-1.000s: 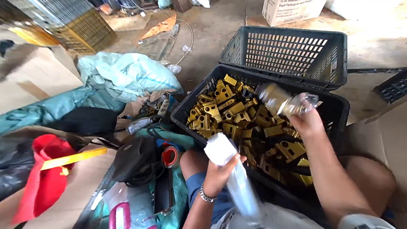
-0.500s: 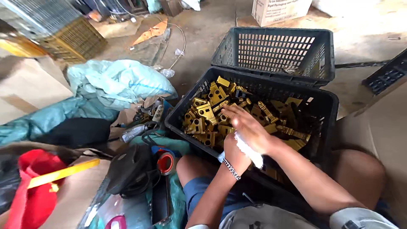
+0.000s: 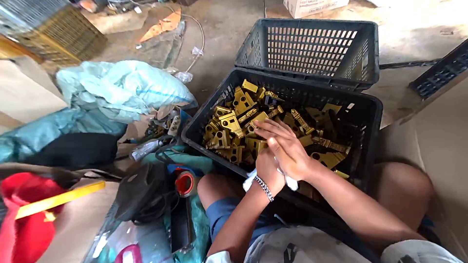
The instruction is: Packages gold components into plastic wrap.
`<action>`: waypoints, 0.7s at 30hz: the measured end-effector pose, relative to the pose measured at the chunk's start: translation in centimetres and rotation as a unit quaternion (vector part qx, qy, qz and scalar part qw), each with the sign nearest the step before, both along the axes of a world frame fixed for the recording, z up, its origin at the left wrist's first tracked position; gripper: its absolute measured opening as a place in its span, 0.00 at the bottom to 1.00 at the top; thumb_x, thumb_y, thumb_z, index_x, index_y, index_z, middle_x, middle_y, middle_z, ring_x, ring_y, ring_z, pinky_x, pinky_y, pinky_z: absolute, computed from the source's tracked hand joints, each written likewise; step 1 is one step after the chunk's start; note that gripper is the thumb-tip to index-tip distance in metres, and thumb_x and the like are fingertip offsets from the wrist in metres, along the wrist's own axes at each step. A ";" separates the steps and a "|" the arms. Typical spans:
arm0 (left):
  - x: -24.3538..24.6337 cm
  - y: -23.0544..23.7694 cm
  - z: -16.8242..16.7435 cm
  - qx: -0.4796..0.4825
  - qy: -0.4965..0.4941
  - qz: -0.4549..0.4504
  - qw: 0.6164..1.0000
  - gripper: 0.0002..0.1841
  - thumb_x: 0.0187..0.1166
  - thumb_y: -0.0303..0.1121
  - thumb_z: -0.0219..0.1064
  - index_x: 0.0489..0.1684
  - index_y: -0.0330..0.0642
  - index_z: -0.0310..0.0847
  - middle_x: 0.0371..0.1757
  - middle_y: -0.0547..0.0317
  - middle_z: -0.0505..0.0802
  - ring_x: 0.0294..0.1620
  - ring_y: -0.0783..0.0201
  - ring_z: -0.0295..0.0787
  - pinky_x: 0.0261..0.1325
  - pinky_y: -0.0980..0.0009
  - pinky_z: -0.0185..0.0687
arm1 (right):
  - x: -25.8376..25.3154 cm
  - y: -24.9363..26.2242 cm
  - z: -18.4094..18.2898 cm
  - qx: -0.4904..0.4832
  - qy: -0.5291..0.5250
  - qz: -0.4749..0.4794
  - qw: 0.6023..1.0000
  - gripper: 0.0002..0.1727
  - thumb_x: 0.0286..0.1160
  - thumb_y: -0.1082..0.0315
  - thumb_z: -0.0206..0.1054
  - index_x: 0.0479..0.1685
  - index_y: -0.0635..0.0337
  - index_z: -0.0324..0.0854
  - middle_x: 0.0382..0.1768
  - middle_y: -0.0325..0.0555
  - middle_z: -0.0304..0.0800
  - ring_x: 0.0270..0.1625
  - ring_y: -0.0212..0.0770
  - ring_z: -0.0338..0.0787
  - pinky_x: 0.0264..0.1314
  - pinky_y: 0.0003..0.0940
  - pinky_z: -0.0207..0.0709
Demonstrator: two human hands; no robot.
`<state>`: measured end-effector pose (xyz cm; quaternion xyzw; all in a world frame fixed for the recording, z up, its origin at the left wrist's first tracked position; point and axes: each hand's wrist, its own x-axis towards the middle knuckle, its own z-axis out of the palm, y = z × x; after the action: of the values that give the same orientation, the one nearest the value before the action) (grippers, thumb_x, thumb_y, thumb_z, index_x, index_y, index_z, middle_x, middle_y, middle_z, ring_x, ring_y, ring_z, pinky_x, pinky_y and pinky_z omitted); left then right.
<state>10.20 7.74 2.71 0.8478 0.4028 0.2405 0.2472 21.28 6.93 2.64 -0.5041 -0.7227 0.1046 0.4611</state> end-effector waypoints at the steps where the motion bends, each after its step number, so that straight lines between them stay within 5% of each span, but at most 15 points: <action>1: -0.2 -0.1 -0.5 0.055 -0.062 0.002 0.997 0.14 0.60 0.31 0.75 0.35 0.26 0.89 0.35 0.40 0.95 0.41 0.46 0.96 0.48 0.50 0.88 | 0.9 0.5 -0.5 -0.026 0.036 -0.004 0.999 0.33 0.92 0.55 0.33 0.69 0.57 0.86 0.81 0.41 0.79 0.91 0.48 0.64 0.91 0.66 0.43; 3: -1.1 -1.2 -0.3 0.041 -0.207 -0.031 0.977 0.14 0.55 0.31 0.77 0.32 0.28 0.87 0.31 0.57 0.95 0.37 0.69 0.93 0.43 0.68 0.88 | 2.4 1.0 -2.8 -0.055 -0.011 -0.066 0.996 0.30 0.92 0.58 0.36 0.72 0.57 0.84 0.82 0.41 0.77 0.92 0.50 0.61 0.89 0.73 0.39; 5: -3.0 -2.7 1.8 -0.102 -0.318 -0.146 0.931 0.18 0.64 0.30 0.77 0.49 0.29 0.82 0.45 0.67 0.93 0.51 0.89 0.86 0.58 0.85 0.81 | 2.4 1.1 -6.9 -0.102 -0.130 -0.127 0.978 0.22 0.89 0.61 0.54 0.72 0.62 0.83 0.83 0.50 0.75 0.90 0.60 0.63 0.82 0.85 0.38; 7: -3.9 -1.6 2.0 -0.090 -0.311 -0.132 0.937 0.20 0.64 0.32 0.79 0.49 0.26 0.82 0.44 0.63 0.94 0.50 0.87 0.87 0.58 0.84 0.82 | 1.9 -0.7 -8.8 -0.224 -0.059 -0.109 0.967 0.23 0.84 0.62 0.60 0.72 0.62 0.83 0.81 0.53 0.76 0.88 0.61 0.66 0.86 0.79 0.42; 8: -4.5 -0.4 1.6 -0.095 -0.300 -0.105 0.943 0.20 0.65 0.29 0.78 0.50 0.24 0.83 0.44 0.59 0.95 0.50 0.82 0.89 0.59 0.80 0.85 | 2.4 -1.7 -8.2 -0.228 0.015 -0.122 0.966 0.23 0.84 0.61 0.61 0.68 0.67 0.84 0.76 0.59 0.80 0.83 0.61 0.73 0.86 0.69 0.55; 10: -6.4 1.4 1.0 -0.164 -0.285 -0.078 0.941 0.22 0.72 0.25 0.73 0.63 0.23 0.77 0.54 0.57 0.93 0.56 0.77 0.88 0.66 0.75 0.84 | 3.3 -2.8 -5.7 -0.229 0.164 -0.148 0.948 0.26 0.84 0.56 0.62 0.67 0.72 0.81 0.70 0.66 0.82 0.74 0.56 0.82 0.77 0.49 0.75; 12: -7.7 0.8 0.7 -0.199 -0.295 -0.051 0.933 0.26 0.71 0.23 0.73 0.69 0.22 0.74 0.58 0.56 0.92 0.58 0.76 0.88 0.68 0.75 0.83 | 2.3 -4.3 -2.9 -0.233 0.242 -0.061 0.940 0.30 0.81 0.52 0.65 0.69 0.69 0.79 0.69 0.62 0.81 0.68 0.46 0.84 0.66 0.38 0.81; 15: -7.1 -0.4 -0.2 -0.135 -0.381 -0.043 0.914 0.23 0.66 0.26 0.77 0.60 0.23 0.80 0.52 0.59 0.95 0.56 0.76 0.90 0.65 0.75 0.86 | 0.4 -4.4 -1.3 -0.124 0.274 0.105 0.948 0.12 0.78 0.68 0.68 0.49 0.69 0.88 0.50 0.43 0.92 0.53 0.25 0.90 0.57 0.23 0.86; 17: -7.7 -0.3 -0.7 -0.098 -0.386 -0.041 0.916 0.24 0.67 0.27 0.78 0.60 0.24 0.80 0.52 0.59 0.94 0.55 0.76 0.90 0.64 0.74 0.86 | 1.1 -4.0 -0.3 -0.163 0.297 0.084 0.937 0.11 0.82 0.70 0.63 0.52 0.67 0.86 0.50 0.40 0.92 0.50 0.25 0.91 0.56 0.24 0.87; 19: -8.4 0.0 -0.8 -0.101 -0.351 -0.078 0.928 0.33 0.65 0.33 0.80 0.67 0.21 0.75 0.56 0.56 0.92 0.57 0.78 0.88 0.67 0.75 0.84 | 1.5 -3.9 -0.1 -0.215 0.285 0.138 0.924 0.21 0.81 0.65 0.67 0.65 0.71 0.81 0.62 0.48 0.88 0.60 0.31 0.89 0.63 0.28 0.85; 21: -8.2 -0.7 -1.0 -0.168 -0.339 -0.122 0.918 0.43 0.61 0.34 0.84 0.76 0.20 0.67 0.59 0.57 0.92 0.57 0.79 0.87 0.68 0.76 0.83 | 0.4 -4.5 -1.0 -0.220 0.298 0.186 0.910 0.12 0.76 0.70 0.69 0.50 0.70 0.86 0.49 0.40 0.91 0.49 0.22 0.89 0.55 0.20 0.85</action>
<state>1.96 7.01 1.69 0.7039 0.2230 0.4103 0.5351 21.66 2.44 1.67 -0.3943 -0.5913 0.4904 0.5043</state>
